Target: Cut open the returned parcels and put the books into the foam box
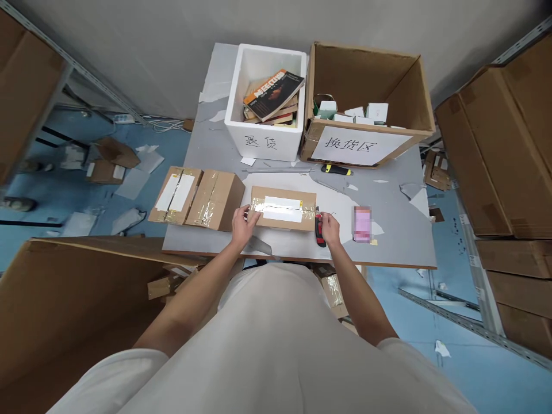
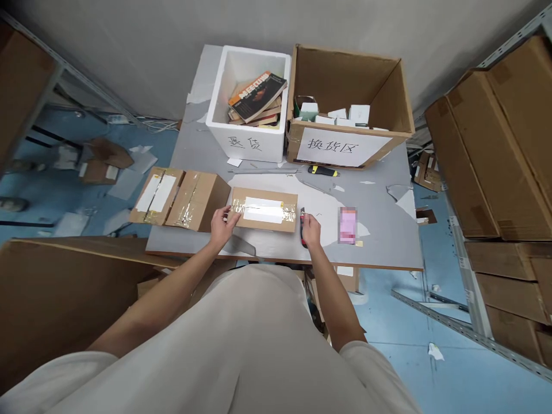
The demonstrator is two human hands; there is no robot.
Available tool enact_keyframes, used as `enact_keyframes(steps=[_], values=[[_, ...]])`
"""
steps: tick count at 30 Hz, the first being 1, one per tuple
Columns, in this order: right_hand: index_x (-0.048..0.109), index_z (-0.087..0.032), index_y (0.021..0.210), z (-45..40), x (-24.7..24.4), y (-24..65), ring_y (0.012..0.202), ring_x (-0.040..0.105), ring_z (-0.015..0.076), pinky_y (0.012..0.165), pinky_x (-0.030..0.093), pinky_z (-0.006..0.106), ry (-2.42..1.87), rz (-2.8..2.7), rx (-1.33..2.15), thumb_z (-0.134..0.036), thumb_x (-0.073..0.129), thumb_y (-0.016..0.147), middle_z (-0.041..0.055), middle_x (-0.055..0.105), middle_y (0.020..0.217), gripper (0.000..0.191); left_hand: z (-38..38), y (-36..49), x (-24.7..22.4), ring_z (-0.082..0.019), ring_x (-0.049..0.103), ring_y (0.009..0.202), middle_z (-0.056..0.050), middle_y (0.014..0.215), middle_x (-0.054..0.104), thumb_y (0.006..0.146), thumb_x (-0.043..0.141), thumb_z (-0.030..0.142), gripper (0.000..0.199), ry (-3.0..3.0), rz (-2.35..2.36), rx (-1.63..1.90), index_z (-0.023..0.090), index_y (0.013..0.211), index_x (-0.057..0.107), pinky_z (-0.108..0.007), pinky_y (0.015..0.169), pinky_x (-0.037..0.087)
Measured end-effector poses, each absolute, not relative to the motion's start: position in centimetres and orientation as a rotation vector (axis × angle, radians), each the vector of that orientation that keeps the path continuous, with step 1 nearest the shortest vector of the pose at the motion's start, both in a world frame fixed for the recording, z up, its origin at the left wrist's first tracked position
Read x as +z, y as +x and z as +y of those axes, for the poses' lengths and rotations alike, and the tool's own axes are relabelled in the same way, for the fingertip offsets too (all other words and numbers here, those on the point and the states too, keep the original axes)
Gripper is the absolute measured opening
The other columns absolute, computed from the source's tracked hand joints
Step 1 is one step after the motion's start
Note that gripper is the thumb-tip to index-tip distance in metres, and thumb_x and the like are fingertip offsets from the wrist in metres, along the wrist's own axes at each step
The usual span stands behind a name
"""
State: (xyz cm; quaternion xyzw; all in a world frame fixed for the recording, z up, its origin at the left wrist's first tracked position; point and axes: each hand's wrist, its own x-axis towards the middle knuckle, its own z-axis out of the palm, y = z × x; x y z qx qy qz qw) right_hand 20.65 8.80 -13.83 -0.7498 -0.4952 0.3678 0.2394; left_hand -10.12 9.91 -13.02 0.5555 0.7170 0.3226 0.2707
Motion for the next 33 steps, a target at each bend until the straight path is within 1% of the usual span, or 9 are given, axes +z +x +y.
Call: enact_keyframes(steps=[2, 7, 10, 16, 19, 22, 25, 29, 33], values=[[0.050, -0.013, 0.130, 7.8, -15.1, 21.2, 0.105, 0.058, 0.0238, 0.091, 0.044, 0.035, -2.257, -1.403, 0.962, -0.045, 0.041, 0.089, 0.0144, 0.058, 0.120, 0.052, 9.6, -9.8, -13.1, -0.023, 0.058, 0.097, -0.015, 0.115, 0.055, 0.083, 0.057, 0.050, 0.057, 1.558, 1.946, 0.905, 0.013, 0.127, 0.052, -0.038, 0.087, 0.048], [0.025, -0.021, 0.147, 6.4, -17.4, 20.8, 0.128, 0.041, 0.0330, 0.096, 0.042, 0.044, -2.626, -1.541, 1.024, -0.042, 0.066, 0.074, 0.0161, 0.042, 0.137, 0.087, 9.0, -9.2, -12.6, -0.031, 0.045, 0.124, -0.018, 0.130, 0.050, 0.087, 0.052, 0.049, 0.052, 1.936, 1.886, 0.865, 0.017, 0.128, 0.049, -0.048, 0.103, 0.037], [0.020, -0.022, 0.148, 6.7, -17.8, 20.5, 0.124, 0.044, 0.0334, 0.096, 0.042, 0.046, -2.643, -1.502, 1.049, -0.036, 0.064, 0.075, 0.0170, 0.041, 0.135, 0.086, 8.8, -8.8, -12.1, -0.031, 0.043, 0.129, -0.017, 0.133, 0.051, 0.089, 0.051, 0.046, 0.046, 2.148, 1.747, 0.791, 0.018, 0.126, 0.052, -0.048, 0.106, 0.036], [0.045, -0.016, 0.128, 7.7, -16.7, 21.9, 0.106, 0.058, 0.0278, 0.091, 0.046, 0.042, -2.405, -1.300, 1.297, -0.021, 0.057, 0.073, 0.0138, 0.056, 0.112, 0.057, 8.4, -8.1, -11.7, -0.030, 0.033, 0.139, -0.016, 0.143, 0.045, 0.092, 0.044, 0.040, 0.055, 2.397, 1.424, 0.577, 0.016, 0.140, 0.040, -0.049, 0.111, 0.030], [0.039, -0.017, 0.129, 8.2, -14.5, 23.3, 0.089, 0.063, 0.0204, 0.076, 0.053, 0.034, -2.324, -1.211, 1.303, -0.024, 0.038, 0.082, 0.0078, 0.059, 0.097, 0.048, 7.9, -7.9, -12.1, -0.030, 0.031, 0.140, -0.016, 0.146, 0.043, 0.092, 0.043, 0.039, 0.056, 2.445, 1.430, 0.485, 0.016, 0.142, 0.039, -0.050, 0.112, 0.028], [0.027, -0.022, 0.138, 9.3, -10.4, 24.0, 0.082, 0.063, 0.0169, 0.068, 0.054, 0.032, -2.061, -1.198, 1.292, -0.023, 0.030, 0.081, 0.0041, 0.057, 0.098, 0.057, 7.7, -7.9, -12.4, -0.030, 0.033, 0.140, -0.015, 0.146, 0.044, 0.093, 0.042, 0.038, 0.054, 2.482, 1.435, 0.479, 0.014, 0.141, 0.042, -0.048, 0.111, 0.030], [0.023, -0.022, 0.145, 11.2, -5.4, 22.8, 0.085, 0.062, 0.0194, 0.076, 0.053, 0.039, -1.740, -1.575, 1.277, -0.019, 0.039, 0.077, 0.0074, 0.058, 0.106, 0.070, 7.7, -7.8, -12.7, -0.029, 0.035, 0.139, -0.015, 0.144, 0.046, 0.093, 0.041, 0.034, 0.049, 2.484, 1.451, 0.530, 0.015, 0.139, 0.044, -0.048, 0.110, 0.032], [0.024, -0.022, 0.148, 13.8, -1.2, 18.1, 0.118, 0.049, 0.0260, 0.095, 0.043, 0.044, -1.352, -2.344, 1.127, -0.018, 0.042, 0.083, 0.0143, 0.044, 0.138, 0.068, 7.9, -7.9, -13.3, -0.028, 0.039, 0.136, -0.015, 0.139, 0.051, 0.094, 0.042, 0.032, 0.044, 2.468, 1.438, 0.632, 0.017, 0.136, 0.048, -0.049, 0.107, 0.037], [0.020, -0.027, 0.151, 15.7, -1.0, 13.5, 0.112, 0.055, 0.0260, 0.090, 0.044, 0.039, -1.325, -2.819, 1.053, -0.019, 0.036, 0.092, 0.0132, 0.051, 0.132, 0.062, 8.0, -8.2, -14.1, -0.027, 0.044, 0.134, -0.015, 0.133, 0.057, 0.094, 0.044, 0.032, 0.038, 2.461, 1.372, 0.737, 0.017, 0.128, 0.053, -0.049, 0.104, 0.041]])
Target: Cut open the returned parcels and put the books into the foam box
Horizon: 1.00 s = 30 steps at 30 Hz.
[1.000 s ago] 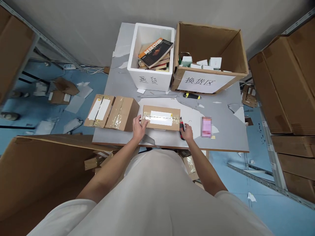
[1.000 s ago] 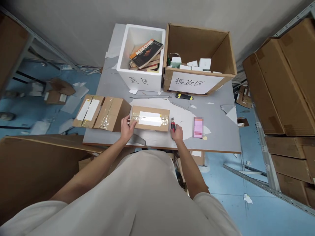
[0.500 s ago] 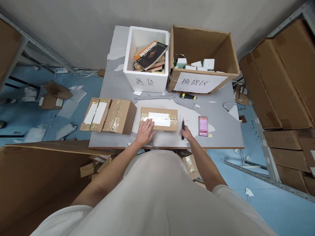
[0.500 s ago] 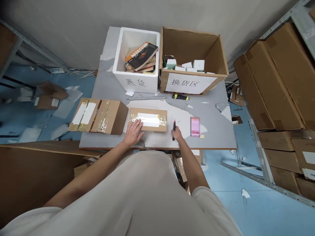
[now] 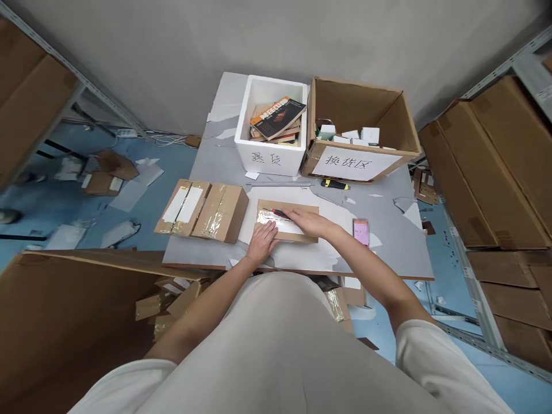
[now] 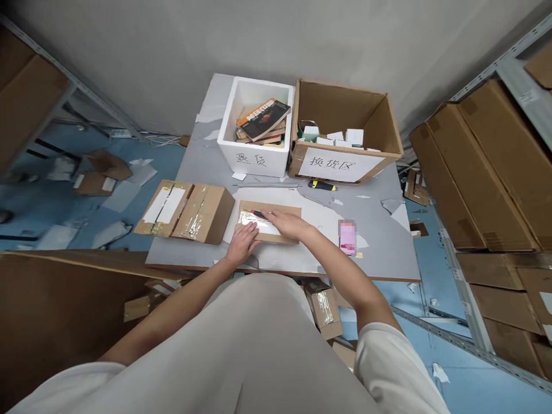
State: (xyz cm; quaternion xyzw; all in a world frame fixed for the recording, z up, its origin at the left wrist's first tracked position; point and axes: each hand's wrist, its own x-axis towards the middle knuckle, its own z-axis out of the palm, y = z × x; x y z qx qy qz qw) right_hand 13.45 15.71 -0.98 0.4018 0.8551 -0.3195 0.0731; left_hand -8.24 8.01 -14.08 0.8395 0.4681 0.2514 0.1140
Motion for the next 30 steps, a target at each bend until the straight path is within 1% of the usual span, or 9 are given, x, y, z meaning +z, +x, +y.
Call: enact_keyframes(steps=[3, 6, 9, 12, 17, 22, 26, 30], values=[[0.019, -0.028, 0.151, 16.5, -1.6, 11.8, 0.102, 0.060, 0.0235, 0.083, 0.044, 0.034, 1.057, 2.580, -0.797, -0.015, 0.033, 0.093, 0.0129, 0.055, 0.127, 0.061, 8.0, -8.3, -14.4, -0.026, 0.044, 0.133, -0.015, 0.132, 0.058, 0.093, 0.046, 0.031, 0.035, 2.452, 1.369, 0.780, 0.016, 0.124, 0.055, -0.048, 0.104, 0.042], [0.023, -0.028, 0.151, 17.0, -1.8, 11.4, 0.096, 0.062, 0.0208, 0.080, 0.044, 0.031, 0.980, 2.599, -0.761, -0.013, 0.034, 0.094, 0.0117, 0.059, 0.121, 0.060, 8.0, -8.3, -14.4, -0.026, 0.045, 0.133, -0.016, 0.132, 0.058, 0.093, 0.048, 0.032, 0.034, 2.450, 1.376, 0.781, 0.016, 0.122, 0.056, -0.047, 0.104, 0.042], [0.027, -0.029, 0.149, 17.3, -1.9, 11.4, 0.099, 0.062, 0.0212, 0.080, 0.044, 0.031, 0.971, 2.618, -0.792, -0.014, 0.034, 0.093, 0.0106, 0.060, 0.120, 0.058, 8.0, -8.3, -14.2, -0.025, 0.044, 0.133, -0.016, 0.133, 0.057, 0.093, 0.048, 0.032, 0.035, 2.442, 1.378, 0.765, 0.015, 0.123, 0.056, -0.047, 0.105, 0.042], [0.028, -0.033, 0.149, 17.4, -1.7, 11.2, 0.097, 0.064, 0.0216, 0.079, 0.044, 0.030, 0.984, 2.620, -0.740, -0.013, 0.034, 0.093, 0.0091, 0.059, 0.123, 0.059, 8.0, -8.3, -14.0, -0.025, 0.043, 0.134, -0.017, 0.134, 0.056, 0.093, 0.048, 0.031, 0.036, 2.424, 1.378, 0.738, 0.015, 0.123, 0.056, -0.047, 0.106, 0.041], [0.029, -0.036, 0.148, 17.2, -0.9, 10.6, 0.090, 0.066, 0.0215, 0.077, 0.045, 0.031, 0.955, 2.559, -0.548, -0.003, 0.034, 0.088, 0.0097, 0.059, 0.122, 0.068, 7.8, -8.2, -13.8, -0.026, 0.044, 0.133, -0.016, 0.134, 0.057, 0.093, 0.048, 0.032, 0.036, 2.392, 1.400, 0.682, 0.017, 0.124, 0.057, -0.050, 0.105, 0.041], [0.030, -0.036, 0.148, 16.4, -0.3, 10.6, 0.090, 0.066, 0.0243, 0.075, 0.045, 0.032, 0.993, 2.480, -0.464, -0.006, 0.033, 0.091, 0.0114, 0.060, 0.120, 0.064, 7.8, -8.3, -13.7, -0.025, 0.045, 0.133, -0.016, 0.134, 0.056, 0.094, 0.046, 0.035, 0.036, 2.408, 1.390, 0.651, 0.014, 0.121, 0.058, -0.047, 0.107, 0.040], [0.034, -0.036, 0.145, 15.7, 0.0, 12.2, 0.091, 0.066, 0.0233, 0.074, 0.044, 0.031, 1.027, 2.441, -0.449, -0.007, 0.034, 0.091, 0.0114, 0.060, 0.119, 0.062, 7.7, -8.4, -13.7, -0.025, 0.044, 0.133, -0.015, 0.134, 0.056, 0.094, 0.044, 0.034, 0.035, 2.424, 1.395, 0.631, 0.016, 0.122, 0.057, -0.049, 0.107, 0.040], [0.039, -0.035, 0.143, 14.9, 0.9, 17.0, 0.087, 0.066, 0.0215, 0.072, 0.044, 0.030, 1.129, 2.378, -0.449, -0.005, 0.039, 0.087, 0.0109, 0.063, 0.115, 0.064, 7.8, -8.4, -13.7, -0.026, 0.045, 0.133, -0.016, 0.134, 0.057, 0.095, 0.042, 0.034, 0.036, 2.434, 1.406, 0.618, 0.016, 0.122, 0.058, -0.049, 0.106, 0.040]])
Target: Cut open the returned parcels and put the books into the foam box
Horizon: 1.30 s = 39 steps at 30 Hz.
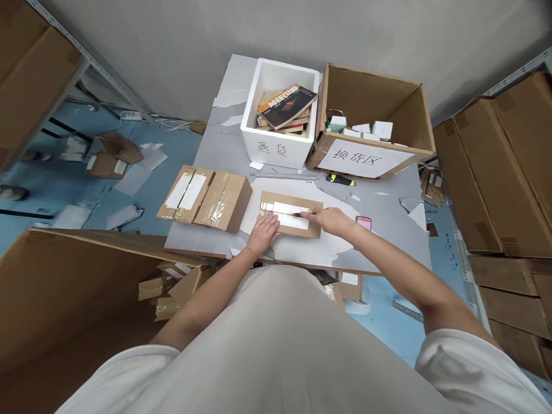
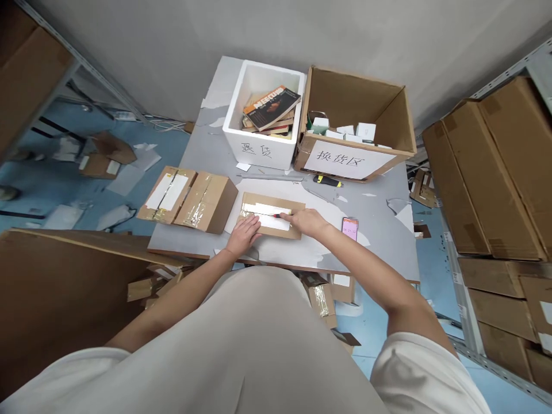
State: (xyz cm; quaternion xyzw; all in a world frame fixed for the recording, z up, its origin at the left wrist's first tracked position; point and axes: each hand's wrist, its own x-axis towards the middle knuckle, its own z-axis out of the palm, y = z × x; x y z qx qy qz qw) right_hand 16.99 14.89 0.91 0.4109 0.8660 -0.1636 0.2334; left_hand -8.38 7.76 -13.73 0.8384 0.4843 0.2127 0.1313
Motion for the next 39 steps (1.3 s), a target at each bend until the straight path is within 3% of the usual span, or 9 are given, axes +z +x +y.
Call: enact_keyframes(steps=[6, 18, 26, 29, 32, 35, 39], values=[[0.040, -0.041, 0.141, 12.2, 1.6, 25.6, 0.076, 0.065, 0.0199, 0.067, 0.042, 0.031, 1.319, 2.236, -0.382, 0.004, 0.039, 0.077, 0.0078, 0.065, 0.104, 0.079, 7.8, -8.3, -14.0, -0.027, 0.046, 0.131, -0.016, 0.131, 0.059, 0.094, 0.042, 0.036, 0.037, 2.405, 1.429, 0.592, 0.018, 0.122, 0.059, -0.049, 0.106, 0.038], [0.024, -0.041, 0.149, 5.9, 0.1, 27.7, 0.082, 0.061, 0.0189, 0.062, 0.041, 0.028, 1.420, 2.314, -0.255, 0.004, 0.035, 0.079, 0.0076, 0.060, 0.121, 0.084, 7.5, -8.7, -13.1, -0.027, 0.044, 0.133, -0.015, 0.134, 0.056, 0.094, 0.042, 0.034, 0.036, 2.469, 1.371, 0.454, 0.019, 0.123, 0.059, -0.046, 0.106, 0.038], [0.033, -0.039, 0.145, 3.2, -0.1, 29.8, 0.087, 0.061, 0.0206, 0.067, 0.047, 0.032, 1.525, 2.374, -0.326, 0.004, 0.035, 0.078, 0.0058, 0.058, 0.130, 0.080, 7.7, -8.8, -12.5, -0.027, 0.046, 0.132, -0.013, 0.135, 0.056, 0.094, 0.041, 0.034, 0.037, 2.506, 1.373, 0.390, 0.021, 0.124, 0.058, -0.047, 0.107, 0.038], [0.034, -0.035, 0.146, 2.6, -1.3, 30.9, 0.096, 0.060, 0.0225, 0.072, 0.050, 0.034, 1.832, 2.400, -0.556, -0.008, 0.035, 0.086, 0.0069, 0.059, 0.126, 0.065, 8.0, -8.4, -12.0, -0.028, 0.048, 0.130, -0.012, 0.134, 0.057, 0.093, 0.041, 0.034, 0.036, 2.492, 1.429, 0.386, 0.022, 0.122, 0.059, -0.047, 0.105, 0.039], [0.036, -0.024, 0.146, 2.3, -4.0, 30.1, 0.082, 0.061, 0.0205, 0.072, 0.051, 0.035, 2.260, 2.318, -1.044, -0.028, 0.035, 0.093, 0.0079, 0.066, 0.099, 0.054, 8.1, -8.1, -11.4, -0.029, 0.050, 0.127, -0.012, 0.133, 0.058, 0.093, 0.042, 0.034, 0.035, 2.493, 1.454, 0.381, 0.023, 0.121, 0.059, -0.047, 0.102, 0.039], [0.037, -0.018, 0.145, 2.2, -7.2, 27.9, 0.052, 0.051, 0.0141, 0.054, 0.048, 0.030, 2.543, 2.004, -1.636, -0.041, 0.040, 0.091, -0.0005, 0.060, 0.065, 0.059, 8.3, -8.0, -10.6, -0.031, 0.051, 0.126, -0.012, 0.132, 0.058, 0.091, 0.044, 0.036, 0.035, 2.511, 1.446, 0.367, 0.024, 0.120, 0.058, -0.050, 0.102, 0.035], [0.036, -0.019, 0.146, 2.1, -9.7, 25.2, 0.042, 0.042, 0.0094, 0.042, 0.041, 0.023, 2.675, 1.692, -2.133, -0.050, 0.049, 0.085, -0.0057, 0.054, 0.056, 0.070, 9.6, -8.0, -9.6, -0.034, 0.052, 0.120, -0.015, 0.127, 0.058, 0.082, 0.055, 0.052, 0.047, 2.527, 1.401, 0.321, 0.022, 0.118, 0.058, -0.054, 0.106, 0.028]])
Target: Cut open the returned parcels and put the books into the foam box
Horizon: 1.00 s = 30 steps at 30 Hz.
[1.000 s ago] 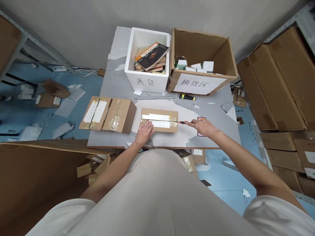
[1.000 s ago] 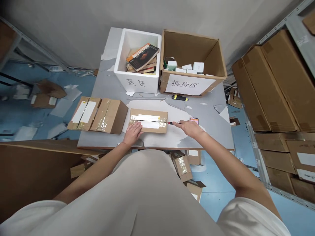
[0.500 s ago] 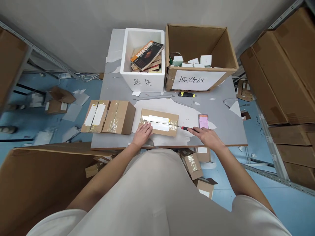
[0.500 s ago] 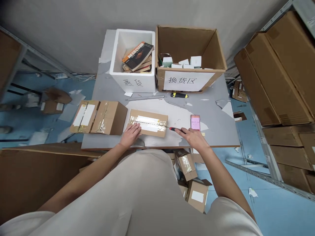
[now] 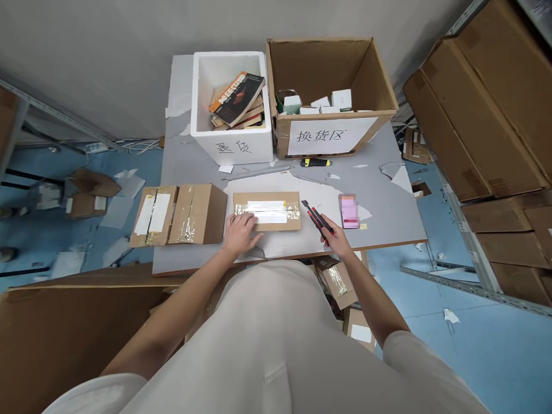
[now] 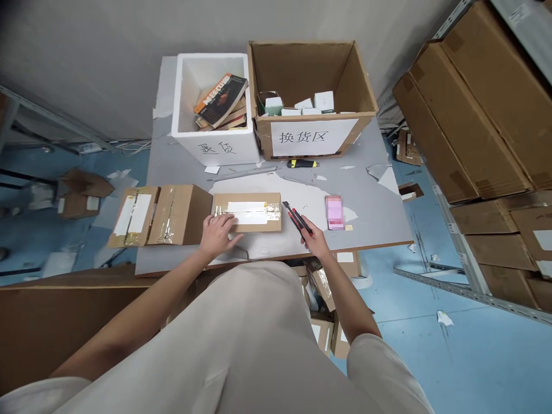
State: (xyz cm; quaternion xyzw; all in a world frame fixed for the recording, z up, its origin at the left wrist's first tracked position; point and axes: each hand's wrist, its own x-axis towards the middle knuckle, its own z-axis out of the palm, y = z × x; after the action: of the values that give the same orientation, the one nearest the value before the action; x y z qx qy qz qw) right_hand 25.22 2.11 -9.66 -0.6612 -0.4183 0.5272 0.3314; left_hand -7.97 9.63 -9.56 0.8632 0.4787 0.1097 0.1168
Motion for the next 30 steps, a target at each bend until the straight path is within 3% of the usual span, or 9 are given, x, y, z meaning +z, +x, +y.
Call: enact_keyframes(steps=[2, 6, 9, 16, 24, 30], values=[[0.036, -0.018, 0.145, 2.3, -10.0, 24.7, 0.042, 0.043, 0.0091, 0.040, 0.039, 0.022, -1.678, -1.017, 1.404, -0.052, 0.053, 0.082, -0.0059, 0.054, 0.056, 0.074, 10.9, -7.9, -9.2, -0.038, 0.046, 0.125, -0.020, 0.133, 0.051, 0.071, 0.062, 0.065, 0.069, 2.519, 1.396, 0.313, 0.019, 0.122, 0.055, -0.056, 0.107, 0.026], [0.037, -0.019, 0.145, 2.8, -10.0, 24.8, 0.046, 0.048, 0.0089, 0.038, 0.038, 0.020, -1.620, -0.938, 1.436, -0.052, 0.057, 0.079, -0.0024, 0.060, 0.066, 0.076, 13.8, -7.8, -8.5, -0.049, 0.016, 0.140, -0.028, 0.152, 0.020, 0.049, 0.069, 0.077, 0.117, 2.471, 1.446, 0.209, 0.012, 0.140, 0.036, -0.066, 0.106, 0.019], [0.038, -0.021, 0.144, 3.0, -10.1, 25.0, 0.049, 0.050, 0.0082, 0.038, 0.039, 0.020, -1.591, -0.906, 1.455, -0.051, 0.058, 0.079, 0.0012, 0.065, 0.080, 0.075, 15.5, -7.9, -8.1, -0.052, 0.003, 0.141, -0.028, 0.155, 0.008, 0.043, 0.071, 0.078, 0.133, 2.430, 1.423, 0.023, 0.012, 0.147, 0.022, -0.073, 0.103, 0.015], [0.036, -0.021, 0.146, 3.0, -10.6, 24.7, 0.046, 0.048, 0.0085, 0.038, 0.038, 0.020, -1.598, -0.914, 1.472, -0.050, 0.057, 0.082, -0.0012, 0.062, 0.068, 0.074, 16.2, -8.3, -8.5, -0.048, 0.002, 0.143, -0.025, 0.156, 0.012, 0.038, 0.074, 0.076, 0.140, 2.349, 1.404, -0.077, 0.014, 0.149, 0.016, -0.066, 0.109, 0.018], [0.044, -0.027, 0.142, 3.0, -8.9, 25.5, 0.043, 0.043, 0.0044, 0.039, 0.037, 0.020, -1.708, -1.067, 1.476, -0.040, 0.055, 0.083, 0.0010, 0.064, 0.085, 0.062, 15.6, -8.4, -9.5, -0.049, 0.010, 0.141, -0.024, 0.151, 0.022, 0.036, 0.077, 0.073, 0.135, 2.350, 1.403, 0.166, 0.013, 0.146, 0.026, -0.061, 0.109, 0.024], [0.043, -0.025, 0.143, 1.0, -8.3, 26.0, 0.040, 0.040, 0.0044, 0.036, 0.033, 0.020, -1.645, -1.036, 1.670, -0.039, 0.057, 0.082, 0.0001, 0.063, 0.080, 0.064, 15.1, -8.3, -9.6, -0.048, 0.010, 0.141, -0.023, 0.152, 0.022, 0.037, 0.077, 0.072, 0.134, 2.327, 1.433, 0.216, 0.014, 0.146, 0.026, -0.059, 0.108, 0.028]])
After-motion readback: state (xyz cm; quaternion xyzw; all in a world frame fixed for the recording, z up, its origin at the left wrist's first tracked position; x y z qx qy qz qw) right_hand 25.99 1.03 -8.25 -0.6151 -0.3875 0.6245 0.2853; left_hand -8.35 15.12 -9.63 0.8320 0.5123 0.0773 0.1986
